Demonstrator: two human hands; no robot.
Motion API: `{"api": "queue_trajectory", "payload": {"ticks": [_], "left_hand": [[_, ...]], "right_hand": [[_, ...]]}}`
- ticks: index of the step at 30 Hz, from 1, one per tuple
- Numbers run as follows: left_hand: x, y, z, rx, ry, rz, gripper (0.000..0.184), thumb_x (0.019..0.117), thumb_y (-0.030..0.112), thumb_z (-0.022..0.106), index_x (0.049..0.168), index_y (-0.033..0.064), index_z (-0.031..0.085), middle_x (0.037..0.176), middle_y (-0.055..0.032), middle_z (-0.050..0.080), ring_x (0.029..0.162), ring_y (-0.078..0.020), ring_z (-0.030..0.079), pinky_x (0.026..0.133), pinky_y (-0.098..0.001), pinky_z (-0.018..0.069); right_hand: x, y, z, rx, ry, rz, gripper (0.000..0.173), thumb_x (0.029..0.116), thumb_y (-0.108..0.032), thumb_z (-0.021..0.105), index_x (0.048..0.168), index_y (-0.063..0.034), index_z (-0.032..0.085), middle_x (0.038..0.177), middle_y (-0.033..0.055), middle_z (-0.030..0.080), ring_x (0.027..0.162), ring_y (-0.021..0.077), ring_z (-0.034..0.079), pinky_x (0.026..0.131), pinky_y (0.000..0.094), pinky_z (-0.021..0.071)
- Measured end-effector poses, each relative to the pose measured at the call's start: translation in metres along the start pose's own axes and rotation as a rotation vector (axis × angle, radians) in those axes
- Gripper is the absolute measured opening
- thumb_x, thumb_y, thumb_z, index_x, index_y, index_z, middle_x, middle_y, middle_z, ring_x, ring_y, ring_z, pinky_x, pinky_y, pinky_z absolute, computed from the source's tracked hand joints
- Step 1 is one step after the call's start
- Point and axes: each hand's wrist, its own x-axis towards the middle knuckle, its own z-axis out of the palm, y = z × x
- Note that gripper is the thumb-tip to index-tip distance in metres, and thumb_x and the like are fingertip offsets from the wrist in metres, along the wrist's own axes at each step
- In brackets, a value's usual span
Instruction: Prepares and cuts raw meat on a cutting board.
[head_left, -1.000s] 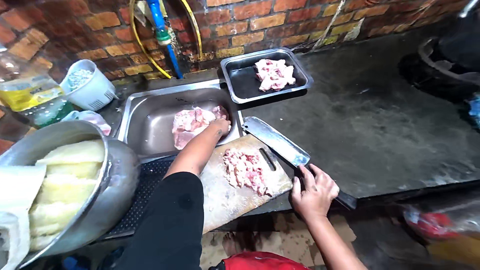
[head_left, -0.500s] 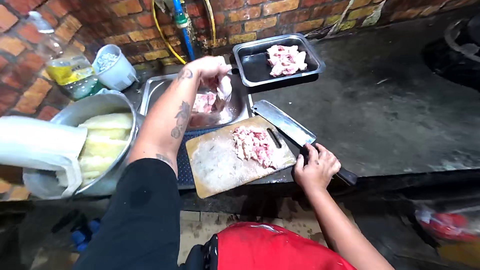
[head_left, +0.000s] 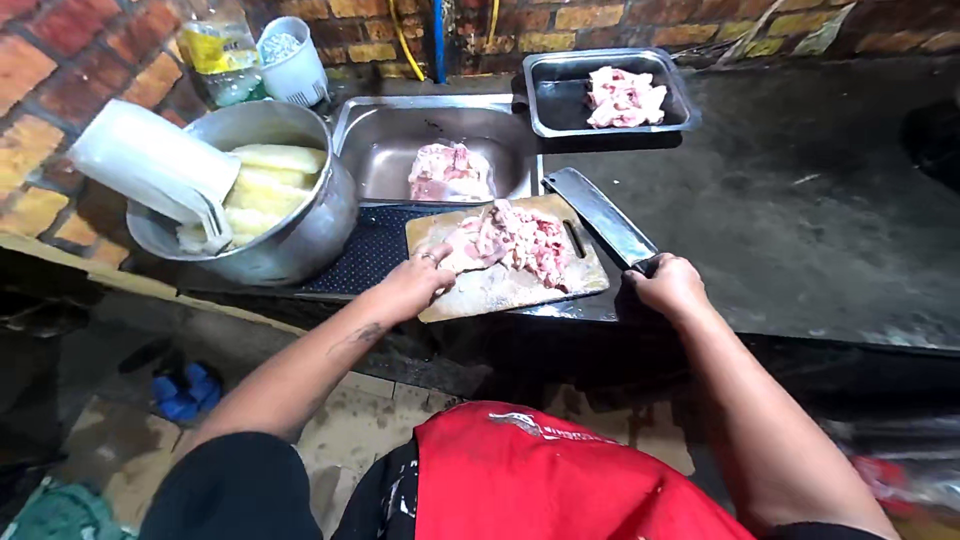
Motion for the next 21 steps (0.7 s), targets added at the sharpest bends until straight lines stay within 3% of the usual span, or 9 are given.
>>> {"api": "queue_trajectory", "payload": {"ticks": [2,4,5,8,11,14,17,21], "left_hand": [[-0.019,0.009,0.01,-0.184,0.121,-0.162,0.042,0.0821,-0.009,0.07,0.118,0.0113,0.076,0.153,-0.0215,0.046,0.129,-0.0439,0.054,0.102,-0.058,0.0503],[-0.027,0.017,0.022,-0.315,0.231,-0.261,0.042,0.0844,0.004,0.069,0.126,0.0115,0.074,0.152,-0.0208,0.046,0.12,-0.0372,0.059,0.099,-0.0537,0.0516],[-0.029,0.022,0.031,-0.369,0.308,-0.283,0.037,0.0869,0.012,0.072,0.124,0.0093,0.074,0.149,-0.0211,0.049,0.116,-0.0345,0.062,0.098,-0.0513,0.0529],[-0.022,0.035,0.058,-0.473,0.596,-0.33,0.018,0.0945,0.011,0.068,0.107,0.0021,0.078,0.131,-0.0216,0.064,0.108,-0.0302,0.069,0.095,-0.0455,0.0572],[-0.014,0.044,0.072,-0.5,0.777,-0.386,0.018,0.0927,0.006,0.068,0.108,-0.0017,0.075,0.119,-0.0194,0.071,0.106,-0.0292,0.072,0.093,-0.0452,0.0586],[-0.012,0.044,0.084,-0.49,0.867,-0.376,0.018,0.0892,0.006,0.073,0.105,-0.0018,0.075,0.113,-0.018,0.073,0.102,-0.0275,0.073,0.091,-0.0437,0.06],[-0.012,0.04,0.093,-0.506,0.906,-0.362,0.011,0.0889,0.005,0.072,0.097,-0.0013,0.076,0.113,-0.0179,0.072,0.102,-0.0254,0.072,0.091,-0.0405,0.0602],[-0.015,0.039,0.099,-0.503,0.915,-0.36,0.01,0.086,0.002,0.072,0.094,-0.0013,0.077,0.11,-0.0189,0.073,0.101,-0.0274,0.073,0.089,-0.0426,0.0603]], "right_hand": [[0.002,0.0,-0.006,0.002,-0.028,0.0,0.048,0.1003,-0.026,0.068,0.13,0.0106,0.058,0.128,0.0385,0.06,0.126,0.0535,0.056,0.104,0.0703,0.0415],[0.002,-0.001,-0.011,0.079,-0.018,0.002,0.048,0.1008,-0.024,0.068,0.13,0.0121,0.057,0.125,0.0389,0.061,0.122,0.0531,0.058,0.103,0.0698,0.0425],[0.0,-0.002,-0.014,0.145,-0.01,0.011,0.047,0.1017,-0.024,0.067,0.13,0.0119,0.057,0.122,0.037,0.062,0.115,0.0496,0.061,0.1,0.0667,0.0456],[-0.027,-0.022,-0.025,0.323,0.0,0.022,0.048,0.1081,-0.032,0.056,0.132,0.0096,0.053,0.104,0.0237,0.064,0.081,0.0267,0.064,0.079,0.0446,0.0544],[-0.07,-0.049,-0.021,0.52,0.017,-0.106,0.045,0.1067,-0.031,0.059,0.132,0.0039,0.047,0.08,0.0087,0.056,0.058,0.0116,0.058,0.06,0.0294,0.0549],[-0.109,-0.078,0.002,0.631,-0.094,-0.319,0.036,0.1073,-0.018,0.054,0.137,-0.0001,0.045,0.073,0.0055,0.059,0.053,0.012,0.061,0.056,0.0311,0.0583],[-0.129,-0.101,0.031,0.597,-0.215,-0.49,0.024,0.1054,-0.011,0.051,0.124,0.0038,0.057,0.07,0.0055,0.061,0.05,0.0118,0.06,0.053,0.0309,0.0575],[-0.126,-0.115,0.067,0.408,-0.402,-0.52,0.02,0.1065,-0.016,0.053,0.112,0.0011,0.062,0.07,0.0044,0.059,0.052,0.01,0.058,0.054,0.0291,0.0543]]}}
